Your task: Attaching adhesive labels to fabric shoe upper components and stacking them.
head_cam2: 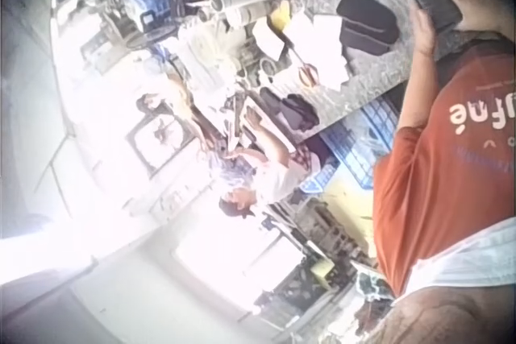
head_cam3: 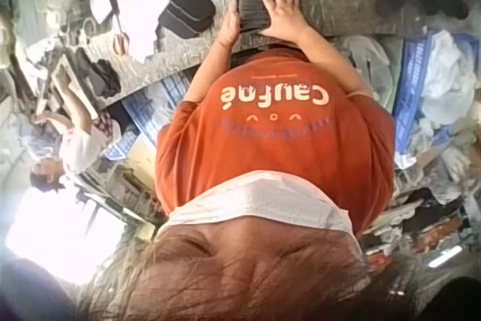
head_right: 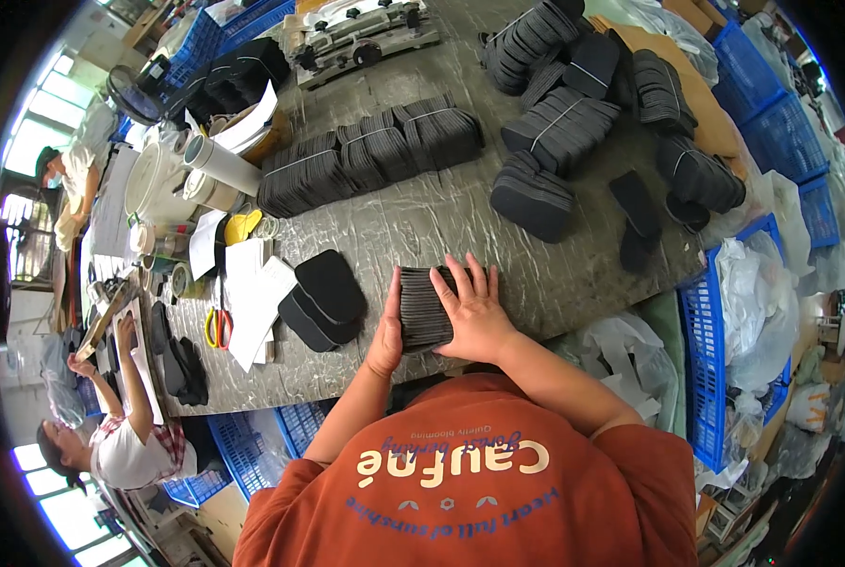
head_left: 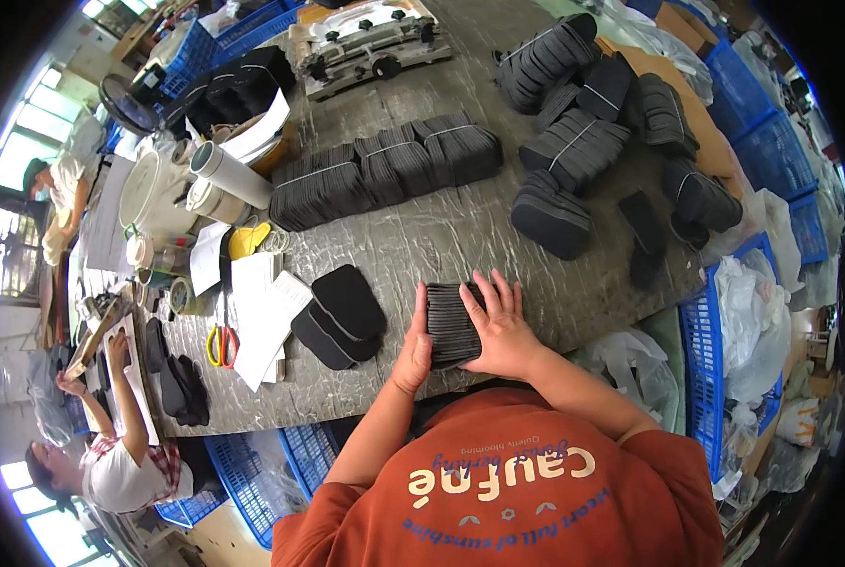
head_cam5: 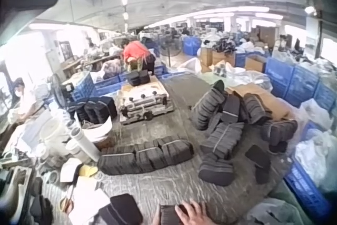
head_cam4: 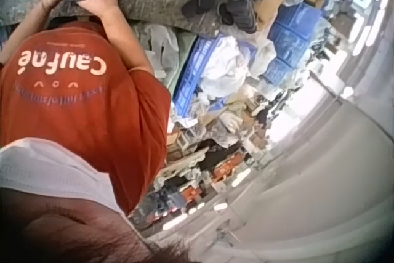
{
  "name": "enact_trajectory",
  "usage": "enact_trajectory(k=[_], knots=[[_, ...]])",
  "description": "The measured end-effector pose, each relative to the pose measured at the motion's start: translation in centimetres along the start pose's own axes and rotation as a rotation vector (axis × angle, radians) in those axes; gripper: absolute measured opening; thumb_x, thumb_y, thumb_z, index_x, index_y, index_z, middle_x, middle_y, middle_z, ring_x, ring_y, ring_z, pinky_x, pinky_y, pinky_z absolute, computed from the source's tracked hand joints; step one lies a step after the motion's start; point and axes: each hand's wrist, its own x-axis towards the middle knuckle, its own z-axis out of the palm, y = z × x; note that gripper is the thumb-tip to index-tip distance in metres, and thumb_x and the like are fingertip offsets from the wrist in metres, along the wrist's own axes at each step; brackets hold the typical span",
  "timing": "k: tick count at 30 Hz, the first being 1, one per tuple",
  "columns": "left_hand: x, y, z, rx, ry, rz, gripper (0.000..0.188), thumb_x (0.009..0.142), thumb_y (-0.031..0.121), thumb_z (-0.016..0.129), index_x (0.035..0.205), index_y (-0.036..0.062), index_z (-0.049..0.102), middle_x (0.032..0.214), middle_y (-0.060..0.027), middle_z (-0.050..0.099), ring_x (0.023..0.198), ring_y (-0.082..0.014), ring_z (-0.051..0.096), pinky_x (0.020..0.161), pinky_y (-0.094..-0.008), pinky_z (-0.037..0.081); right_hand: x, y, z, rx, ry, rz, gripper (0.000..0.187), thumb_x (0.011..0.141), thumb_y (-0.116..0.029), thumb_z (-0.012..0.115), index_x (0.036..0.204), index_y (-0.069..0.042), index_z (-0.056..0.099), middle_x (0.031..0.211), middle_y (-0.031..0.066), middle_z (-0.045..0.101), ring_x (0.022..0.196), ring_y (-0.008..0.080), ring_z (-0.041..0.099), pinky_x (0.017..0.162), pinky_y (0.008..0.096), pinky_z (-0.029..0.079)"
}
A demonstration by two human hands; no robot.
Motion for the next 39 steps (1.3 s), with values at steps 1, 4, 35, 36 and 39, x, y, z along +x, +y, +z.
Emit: enact_trajectory(k=[1, 4, 35, 36, 39], knots=[[-0.1, -0.3, 0.2, -0.031, 0.007, -0.001, 0.107, 0.083, 0.076, 0.036, 0.149, 0.0004, -0.001, 0.149, -0.0194, 0.027, 0.137, -0.0285, 0.028, 0.111, -0.0343, 0.02, -0.1, 0.0, 0.0, 0.016, 0.025, -0.029, 0.115, 0.056, -0.044, 0.083, 0.148, -0.012, 0.02, 0.148, 0.0186, 0.016, 0.138, 0.0421, 0.012, 0.109, 0.0652, 0.01], [0.1, -0.5, -0.1, -0.062, -0.009, 0.014, 0.109, 0.082, 0.076, 0.039, 0.149, 0.0005, -0.002, 0.148, -0.0194, 0.028, 0.137, -0.028, 0.028, 0.111, -0.0343, 0.02, -0.1, -0.1, 0.3, 0.056, 0.081, -0.084, 0.113, 0.054, -0.042, 0.084, 0.146, -0.012, 0.025, 0.148, 0.0183, 0.018, 0.137, 0.0426, 0.014, 0.109, 0.064, 0.013], [1.2, -2.2, -1.3, 0.244, 0.002, 0.129, 0.083, 0.082, 0.049, 0.06, 0.142, 0.0015, 0.027, 0.142, -0.0223, 0.03, 0.136, -0.0363, 0.026, 0.113, -0.0417, 0.019, 0.7, -1.8, -2.3, -0.146, -0.037, 0.075, 0.123, 0.048, -0.046, 0.086, 0.145, -0.005, 0.023, 0.139, 0.0172, 0.031, 0.128, 0.0354, 0.033, 0.109, 0.0643, 0.011], [1.2, -2.1, -1.6, 0.282, 0.003, 0.133, 0.081, 0.083, 0.047, 0.06, 0.142, 0.0016, 0.027, 0.142, -0.0223, 0.03, 0.135, -0.0368, 0.027, 0.113, -0.0417, 0.02, 1.0, -2.0, -2.5, -0.143, -0.067, 0.074, 0.124, 0.048, -0.046, 0.086, 0.145, -0.003, 0.023, 0.138, 0.0168, 0.033, 0.127, 0.0349, 0.034, 0.109, 0.0642, 0.011], [1.5, -0.1, -2.4, 0.508, -0.026, 0.124, 0.073, 0.085, 0.038, 0.061, 0.14, 0.001, 0.031, 0.139, -0.0245, 0.035, 0.131, -0.0407, 0.032, 0.11, -0.0436, 0.026, 1.1, -2.0, -1.8, -0.21, -0.085, 0.04, 0.123, 0.047, -0.046, 0.086, 0.143, -0.001, 0.024, 0.135, 0.0183, 0.036, 0.128, 0.0359, 0.034, 0.11, 0.0627, 0.011]])
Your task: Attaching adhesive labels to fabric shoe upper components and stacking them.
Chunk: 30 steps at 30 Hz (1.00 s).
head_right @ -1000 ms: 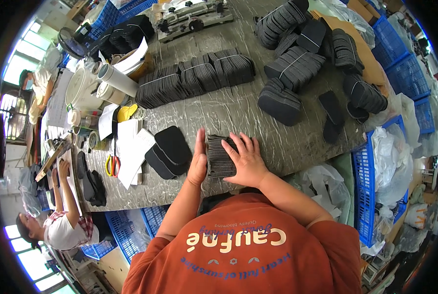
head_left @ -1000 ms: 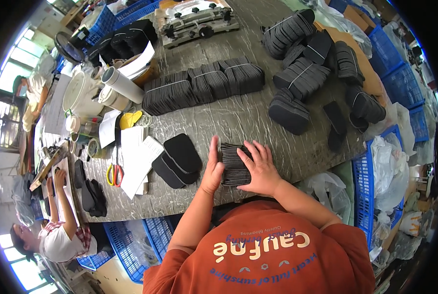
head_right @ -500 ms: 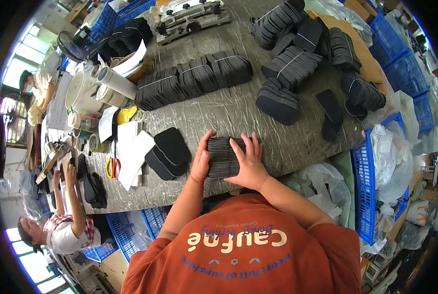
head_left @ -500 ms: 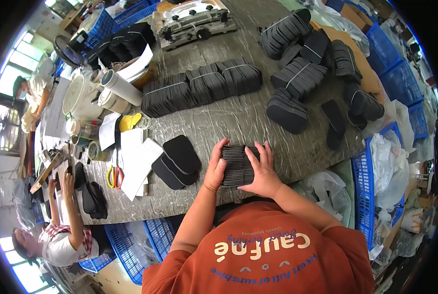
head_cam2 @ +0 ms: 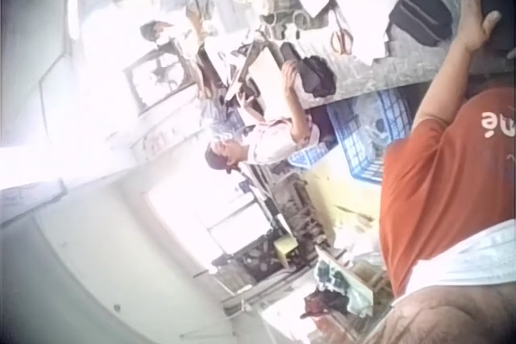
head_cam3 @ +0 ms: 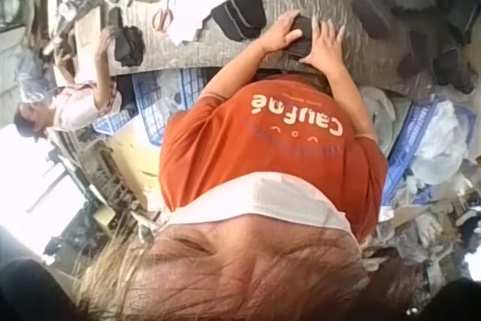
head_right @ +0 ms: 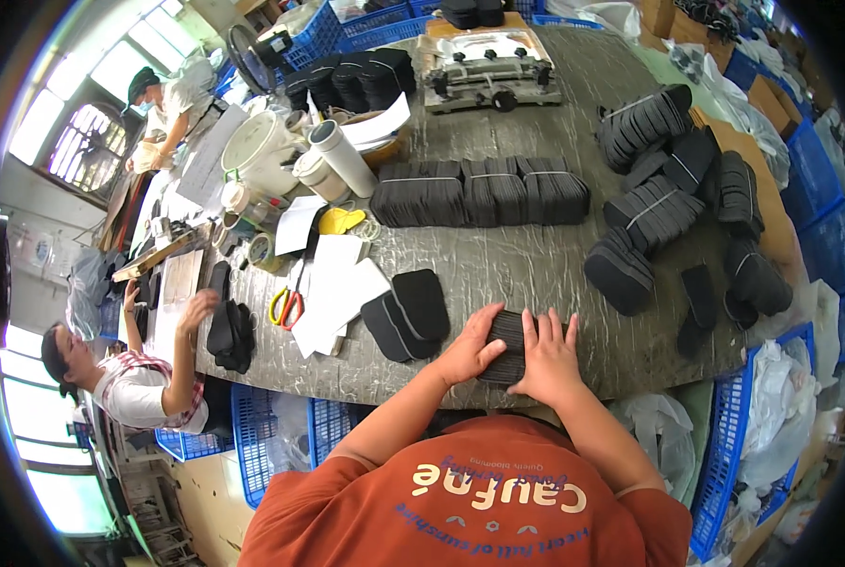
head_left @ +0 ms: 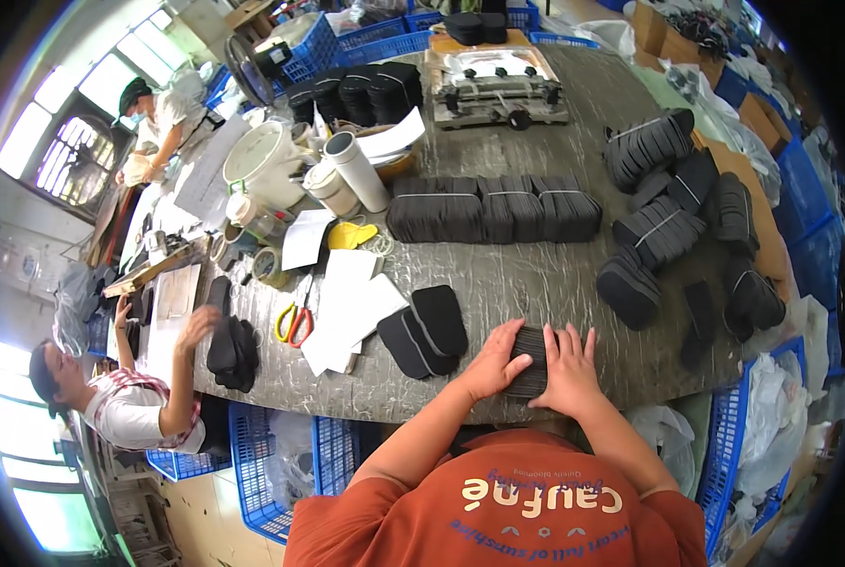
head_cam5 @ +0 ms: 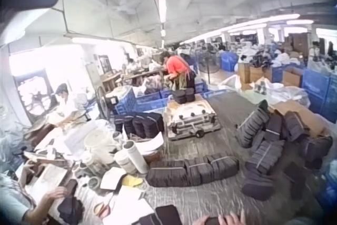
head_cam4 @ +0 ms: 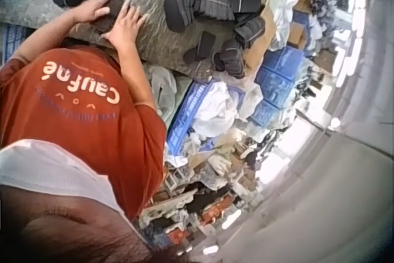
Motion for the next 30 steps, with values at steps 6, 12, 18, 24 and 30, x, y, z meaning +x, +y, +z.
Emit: enact_trajectory(k=[6, 12, 18, 24, 30], knots=[[4.4, -3.2, -12.7, 0.415, 0.651, -0.211, 0.022, 0.082, 0.016, 0.063, 0.096, 0.0003, 0.067, 0.089, -0.0218, 0.065, 0.086, -0.0378, 0.062, 0.081, -0.0431, 0.048, 0.2, 1.3, 1.2, 0.139, 0.065, -0.069, 0.107, 0.048, -0.027, 0.085, 0.136, -0.002, 0.03, 0.134, 0.0189, 0.036, 0.127, 0.0387, 0.034, 0.113, 0.0536, 0.017], [7.3, -12.9, -27.1, 0.798, 0.593, -0.552, 0.015, 0.081, 0.012, 0.057, 0.083, -0.0015, 0.064, 0.091, -0.0228, 0.063, 0.091, -0.0399, 0.06, 0.078, -0.0467, 0.049, -0.9, 2.1, -0.2, 0.947, 0.15, 0.171, 0.117, 0.05, -0.011, 0.084, 0.147, -0.006, 0.019, 0.137, 0.0168, 0.042, 0.127, 0.0332, 0.04, 0.108, 0.0402, 0.032], [10.5, -15.4, -29.9, 0.904, 0.273, -0.747, 0.02, 0.079, 0.01, 0.059, 0.098, 0.0043, 0.063, 0.111, -0.0177, 0.061, 0.105, -0.0353, 0.058, 0.087, -0.0427, 0.05, -2.1, 0.7, 0.9, 2.13, 0.193, 0.242, 0.087, 0.052, -0.005, 0.077, 0.132, 0.0, 0.045, 0.129, 0.0101, 0.055, 0.118, 0.0265, 0.053, 0.102, 0.0396, 0.041], [9.2, -16.5, -30.3, 0.938, 0.266, -0.624, 0.019, 0.085, 0.011, 0.051, 0.098, -0.0004, 0.061, 0.109, -0.0195, 0.06, 0.107, -0.0377, 0.054, 0.09, -0.0445, 0.046, 0.6, -2.6, 2.7, 2.417, 0.133, 0.224, 0.077, 0.055, -0.003, 0.071, 0.128, -0.001, 0.049, 0.125, 0.0103, 0.058, 0.116, 0.0265, 0.055, 0.101, 0.0396, 0.044], [9.4, -17.0, -30.1, 0.988, 0.198, -0.642, 0.018, 0.085, 0.012, 0.053, 0.092, -0.002, 0.062, 0.104, -0.0216, 0.061, 0.102, -0.0379, 0.056, 0.089, -0.0423, 0.046, 2.9, -5.9, 0.1, 2.418, 0.153, 0.131, 0.067, 0.057, -0.007, 0.071, 0.122, -0.001, 0.056, 0.116, 0.0107, 0.063, 0.107, 0.0266, 0.061, 0.096, 0.04, 0.047]])
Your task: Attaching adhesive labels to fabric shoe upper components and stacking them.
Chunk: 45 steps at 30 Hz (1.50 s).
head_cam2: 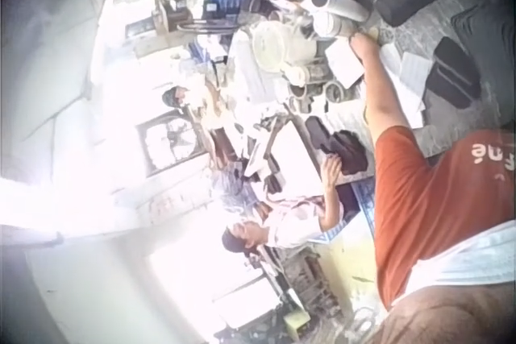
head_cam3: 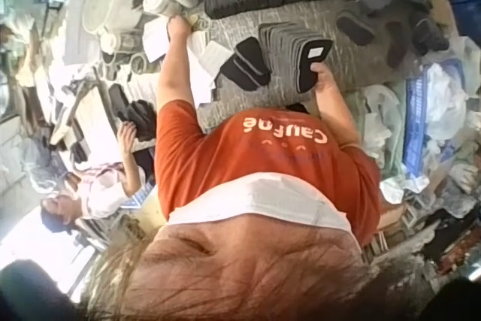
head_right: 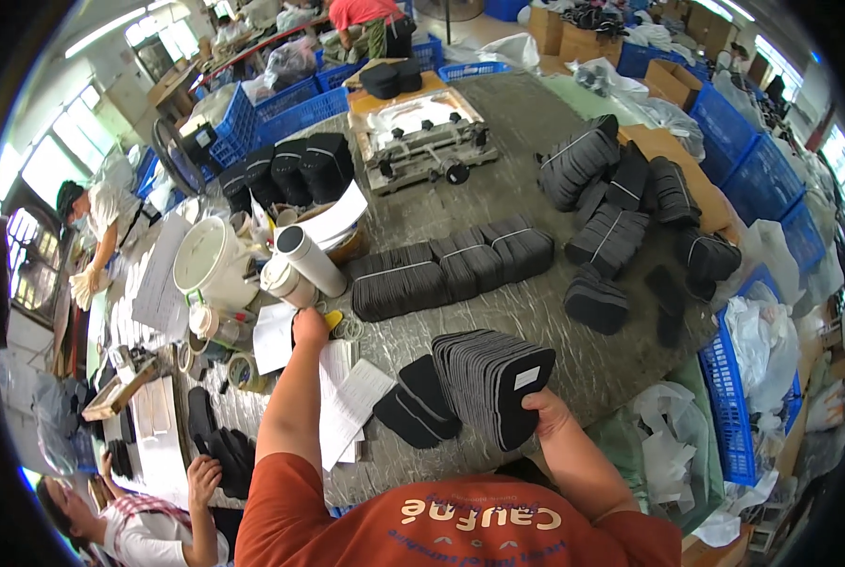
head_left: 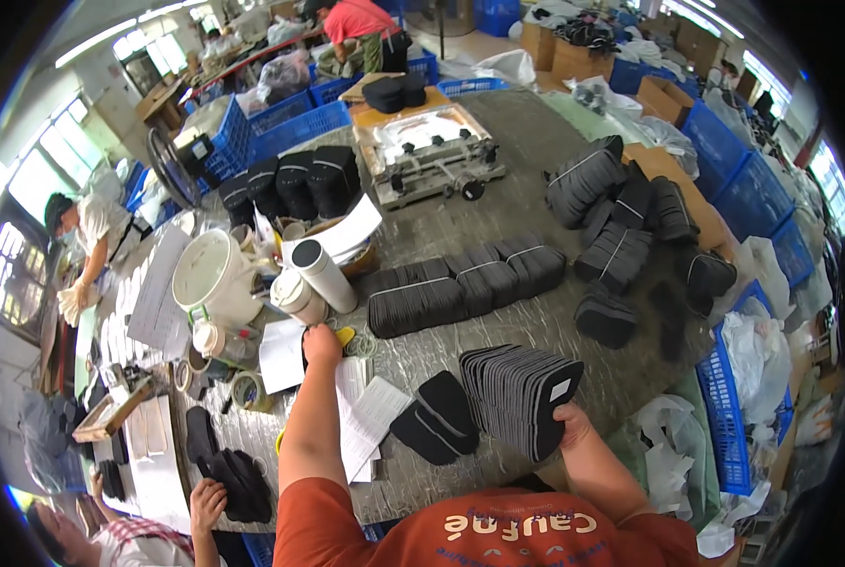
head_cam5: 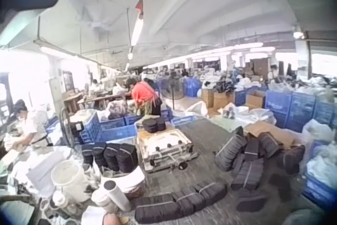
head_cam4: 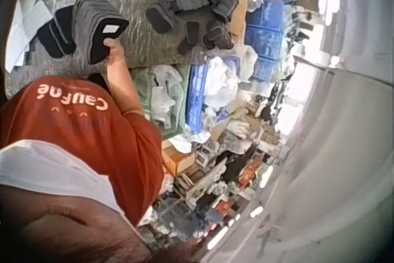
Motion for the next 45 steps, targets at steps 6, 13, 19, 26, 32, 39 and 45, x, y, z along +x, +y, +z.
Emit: enact_trajectory(k=[6, 13, 19, 26, 32, 39, 45], knots=[[-2.3, 2.1, -2.0, -0.196, 0.236, 0.204, 0.009, 0.08, 0.008, 0.057, 0.084, 0.0008, 0.06, 0.086, -0.0206, 0.064, 0.088, -0.0382, 0.061, 0.075, -0.0459, 0.047, 0.1, -0.5, 0.2, 0.022, -0.041, -0.011, 0.067, 0.059, -0.009, 0.07, 0.123, -0.001, 0.054, 0.117, 0.0115, 0.063, 0.107, 0.0279, 0.061, 0.096, 0.0405, 0.048], [-4.3, 6.2, -2.3, -0.295, 0.327, 0.387, 0.01, 0.083, 0.012, 0.057, 0.084, 0.003, 0.059, 0.081, -0.0176, 0.064, 0.082, -0.0371, 0.06, 0.076, -0.0493, 0.043, 1.7, -0.4, 1.1, 0.045, -0.2, 0.13, 0.069, 0.06, -0.01, 0.071, 0.126, -0.001, 0.052, 0.119, 0.0128, 0.062, 0.109, 0.0284, 0.06, 0.096, 0.0407, 0.048], [-3.3, 4.8, -1.5, -0.63, 0.292, 0.332, 0.015, 0.085, 0.013, 0.056, 0.084, -0.001, 0.06, 0.083, -0.0219, 0.063, 0.081, -0.0401, 0.061, 0.073, -0.0452, 0.047, -0.1, -0.6, 1.0, -0.039, -0.125, 0.023, 0.073, 0.06, -0.014, 0.072, 0.128, 0.001, 0.049, 0.122, 0.0143, 0.06, 0.11, 0.0291, 0.059, 0.097, 0.0417, 0.047], [-1.2, 2.2, -1.4, -0.724, 0.27, 0.188, 0.021, 0.084, 0.016, 0.059, 0.089, -0.003, 0.066, 0.085, -0.021, 0.066, 0.083, -0.0373, 0.064, 0.075, -0.0414, 0.05, -2.2, -0.4, -4.1, 0.096, -0.086, -0.039, 0.066, 0.067, -0.016, 0.07, 0.128, 0.001, 0.05, 0.124, 0.0157, 0.059, 0.113, 0.0297, 0.057, 0.1, 0.0429, 0.044], [0.7, 4.2, -1.0, -0.445, -0.016, -0.033, 0.035, 0.078, 0.029, 0.065, 0.096, -0.0014, 0.068, 0.092, -0.0223, 0.067, 0.089, -0.0361, 0.065, 0.079, -0.0414, 0.05, -2.8, 0.3, -6.9, 0.149, -0.025, -0.06, 0.065, 0.068, -0.015, 0.069, 0.128, 0.002, 0.05, 0.124, 0.0166, 0.059, 0.112, 0.0316, 0.058, 0.1, 0.0462, 0.044], [2.2, 1.4, 1.6, -0.433, 0.019, -0.109, 0.031, 0.083, 0.028, 0.061, 0.094, -0.0004, 0.065, 0.095, -0.0246, 0.065, 0.091, -0.0375, 0.064, 0.077, -0.0447, 0.05, -2.7, 1.2, -6.1, 0.178, -0.001, -0.019, 0.065, 0.067, -0.012, 0.068, 0.128, 0.003, 0.05, 0.123, 0.0162, 0.059, 0.111, 0.0313, 0.058, 0.098, 0.0458, 0.046], [-6.2, 6.6, -6.3, -0.781, 0.242, 0.243, 0.011, 0.082, 0.008, 0.062, 0.084, -0.0015, 0.058, 0.085, -0.0231, 0.065, 0.078, -0.0346, 0.064, 0.068, -0.0425, 0.048, -3.0, 0.4, -0.1, 0.208, 0.111, -0.034, 0.063, 0.067, -0.011, 0.07, 0.126, 0.001, 0.052, 0.125, 0.015, 0.058, 0.114, 0.0295, 0.056, 0.102, 0.044, 0.042]])
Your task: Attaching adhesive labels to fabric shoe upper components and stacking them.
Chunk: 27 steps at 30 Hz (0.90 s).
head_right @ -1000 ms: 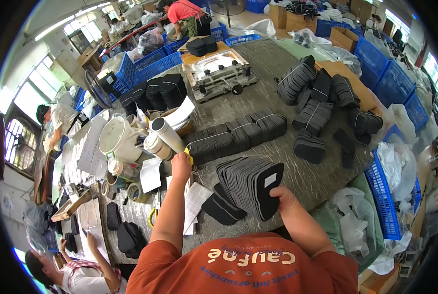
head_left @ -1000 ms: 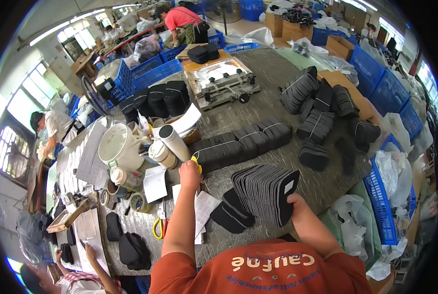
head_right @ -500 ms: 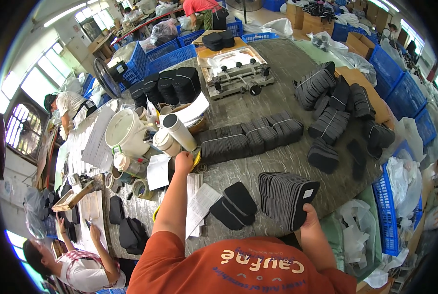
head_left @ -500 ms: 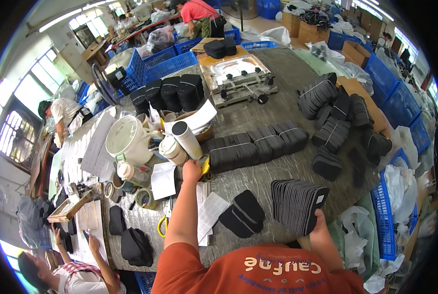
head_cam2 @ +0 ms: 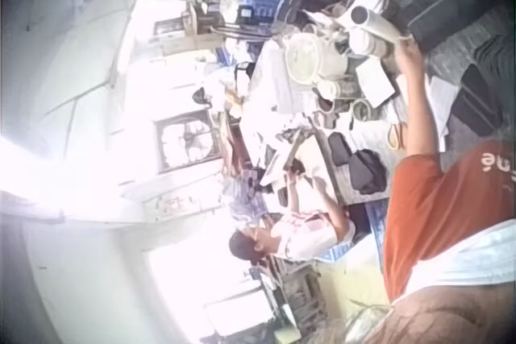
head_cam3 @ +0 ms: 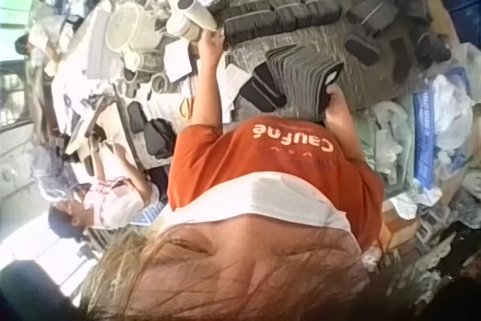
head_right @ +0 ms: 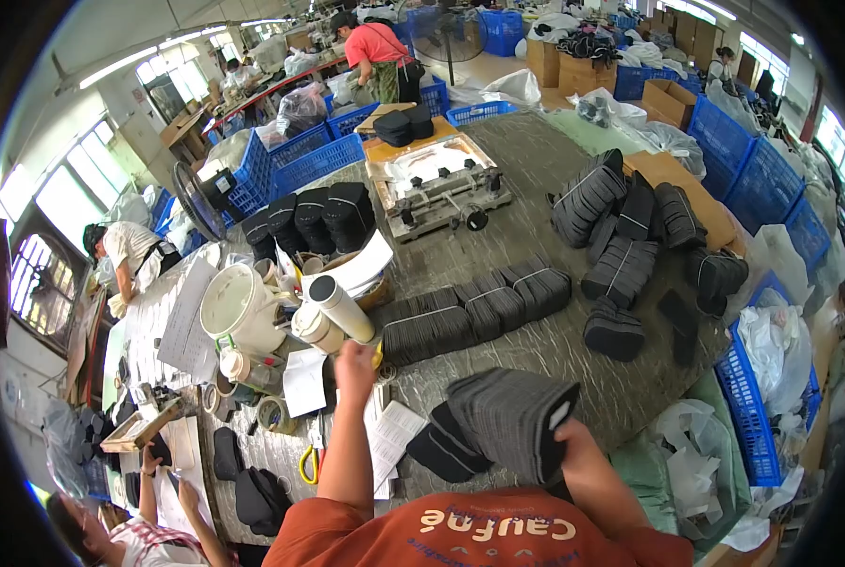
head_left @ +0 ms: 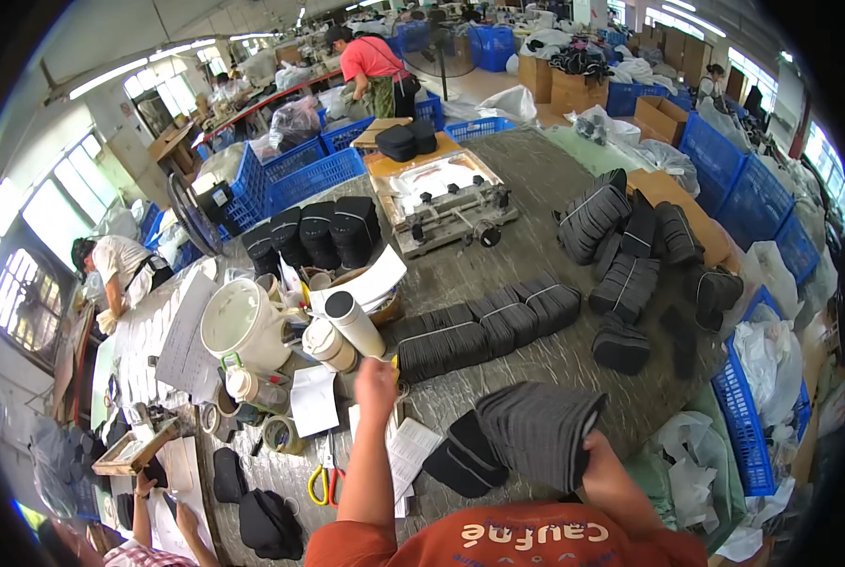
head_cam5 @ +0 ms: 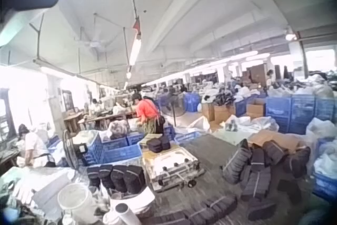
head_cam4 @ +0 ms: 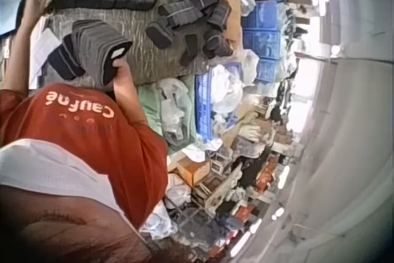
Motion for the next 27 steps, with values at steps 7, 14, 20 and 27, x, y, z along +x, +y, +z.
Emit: enact_trajectory(k=[7, 14, 20, 27], knots=[[-7.4, 9.5, -0.2, -0.488, -0.481, 0.188, 0.036, 0.076, -0.002, 0.063, 0.112, -0.0043, 0.061, 0.105, -0.0135, 0.067, 0.094, -0.0207, 0.065, 0.081, -0.0298, 0.051, 5.1, 1.9, 8.3, -0.154, -0.212, 0.005, 0.066, 0.067, -0.013, 0.071, 0.128, 0.001, 0.05, 0.128, 0.0148, 0.055, 0.117, 0.029, 0.054, 0.104, 0.0433, 0.04], [-9.9, 10.1, -1.1, -1.461, -0.513, -0.734, 0.02, 0.087, 0.002, 0.054, 0.105, -0.0058, 0.06, 0.086, -0.0084, 0.065, 0.072, -0.0147, 0.062, 0.063, -0.028, 0.051, 4.0, 3.3, 7.3, -0.304, -0.375, -0.08, 0.069, 0.067, -0.014, 0.073, 0.13, 0.0, 0.049, 0.131, 0.0147, 0.053, 0.119, 0.0286, 0.052, 0.105, 0.0427, 0.038], [-10.9, -0.2, -2.1, -1.788, -1.003, -0.391, 0.026, 0.093, 0.028, 0.057, 0.088, 0.0022, 0.057, 0.058, 0.0032, 0.035, 0.049, -0.0086, 0.033, 0.043, -0.0245, 0.027, 6.4, -4.0, 7.7, -0.359, -0.419, -0.134, 0.071, 0.067, -0.015, 0.074, 0.131, 0.0, 0.047, 0.133, 0.0145, 0.051, 0.121, 0.0282, 0.05, 0.107, 0.0423, 0.037], [-10.0, 20.5, -6.0, -0.276, -1.174, 1.034, 0.064, 0.076, 0.011, 0.074, 0.133, -0.0024, 0.046, 0.087, -0.0061, 0.063, 0.075, -0.0155, 0.06, 0.063, -0.0299, 0.049, 6.5, -4.5, 9.3, -1.988, -0.141, -0.256, 0.111, 0.06, -0.032, 0.084, 0.146, -0.001, 0.022, 0.14, 0.0287, 0.037, 0.13, 0.0383, 0.038, 0.106, 0.0385, 0.034]])
